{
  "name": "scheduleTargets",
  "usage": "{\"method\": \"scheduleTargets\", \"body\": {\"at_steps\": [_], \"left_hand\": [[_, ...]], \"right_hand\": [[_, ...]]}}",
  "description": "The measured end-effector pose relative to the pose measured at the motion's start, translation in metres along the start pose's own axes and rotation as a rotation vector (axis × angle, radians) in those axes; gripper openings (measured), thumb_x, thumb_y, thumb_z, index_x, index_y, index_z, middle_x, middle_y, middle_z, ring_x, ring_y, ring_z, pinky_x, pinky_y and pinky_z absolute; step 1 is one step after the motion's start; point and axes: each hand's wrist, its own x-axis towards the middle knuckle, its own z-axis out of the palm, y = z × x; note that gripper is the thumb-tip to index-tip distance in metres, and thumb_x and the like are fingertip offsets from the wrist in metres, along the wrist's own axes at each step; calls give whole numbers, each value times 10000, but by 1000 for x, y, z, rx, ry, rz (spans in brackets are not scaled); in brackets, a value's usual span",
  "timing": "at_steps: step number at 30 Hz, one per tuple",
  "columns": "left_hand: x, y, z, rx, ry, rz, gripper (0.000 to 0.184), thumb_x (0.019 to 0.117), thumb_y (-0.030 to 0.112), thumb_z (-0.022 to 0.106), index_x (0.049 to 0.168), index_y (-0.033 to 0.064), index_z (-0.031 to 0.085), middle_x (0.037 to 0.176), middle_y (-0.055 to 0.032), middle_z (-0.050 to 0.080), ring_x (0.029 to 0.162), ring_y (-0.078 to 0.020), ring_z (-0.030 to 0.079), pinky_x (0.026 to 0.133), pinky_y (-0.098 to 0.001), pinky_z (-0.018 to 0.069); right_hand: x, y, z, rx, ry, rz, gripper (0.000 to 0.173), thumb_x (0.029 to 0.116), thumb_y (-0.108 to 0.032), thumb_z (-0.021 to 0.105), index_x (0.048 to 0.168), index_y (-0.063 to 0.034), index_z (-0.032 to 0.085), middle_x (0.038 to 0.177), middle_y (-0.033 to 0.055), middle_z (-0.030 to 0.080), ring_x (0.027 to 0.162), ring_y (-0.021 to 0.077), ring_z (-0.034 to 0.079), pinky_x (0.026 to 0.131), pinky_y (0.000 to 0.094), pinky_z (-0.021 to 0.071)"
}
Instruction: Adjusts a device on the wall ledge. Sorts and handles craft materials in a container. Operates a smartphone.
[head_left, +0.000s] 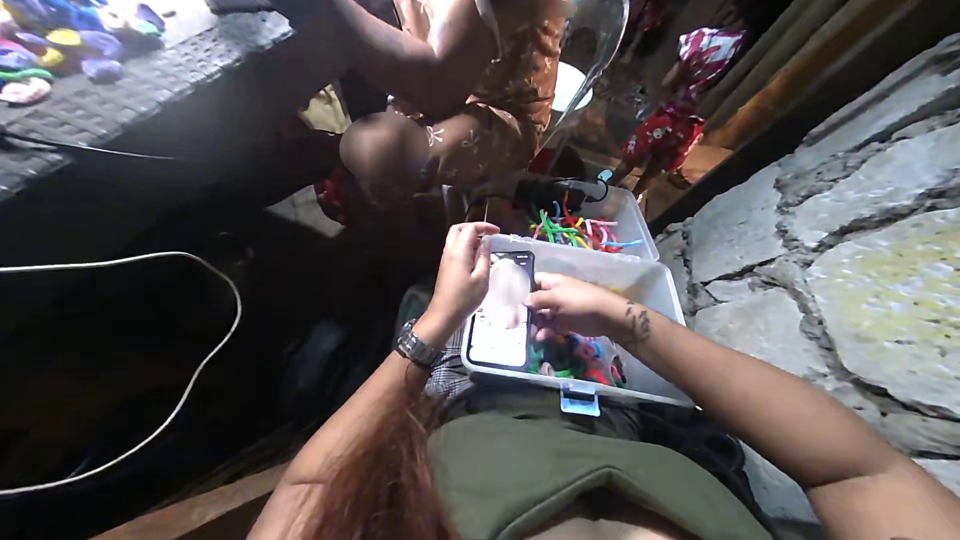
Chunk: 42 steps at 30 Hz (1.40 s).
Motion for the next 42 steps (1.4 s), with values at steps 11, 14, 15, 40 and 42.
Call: {"method": "scheduleTargets", "body": {"at_steps": [11, 14, 15, 40, 42], "left_hand": [[-4, -2, 0, -86, -22, -36, 269, 1091, 161, 448, 1269, 50, 616, 1255, -124, 597, 982, -151, 637, 846, -322, 545], [-4, -5, 0, -89, -31, -28, 268, 1087, 153, 449, 1269, 43, 613, 1245, -129, 604, 974, -157, 641, 846, -335, 548], [-4, -5, 1, -84, -31, -29, 267, 1087, 155, 447, 1267, 47, 612, 1238, -124, 606, 963, -153, 639, 840, -334, 546], [-1, -7, 2, -71, -1, 3, 243, 1066, 136, 481, 1230, 38, 631, 1157, -100, 611, 941, -102, 621, 834, -257, 528], [-2, -8, 1, -61, -8, 9, 249, 1068, 139, 477, 1234, 36, 631, 1176, -107, 612, 957, -109, 618, 844, -261, 523]], "right_hand": [[11, 15, 2, -24, 49, 27, 233, 1106, -182, 438, 1312, -75, 426, 945, 52, 599, 698, 76, 616, 607, 217, 530], [11, 14, 0, -88, 70, 63, 255, 1103, -231, 461, 1308, -81, 444, 906, 30, 542, 659, 61, 540, 599, 210, 483], [11, 13, -1, -76, 59, 78, 244, 1100, -242, 468, 1287, -86, 445, 867, 25, 547, 628, 57, 537, 581, 202, 484], [-13, 15, 8, -222, -156, 107, 731, 987, -120, 650, 1518, -105, 147, 1053, 138, 578, 709, 164, 668, 648, 312, 599], [-13, 16, 12, -244, -154, 130, 779, 965, -108, 679, 1520, -101, 131, 1096, 142, 567, 740, 158, 672, 659, 301, 595]]}}
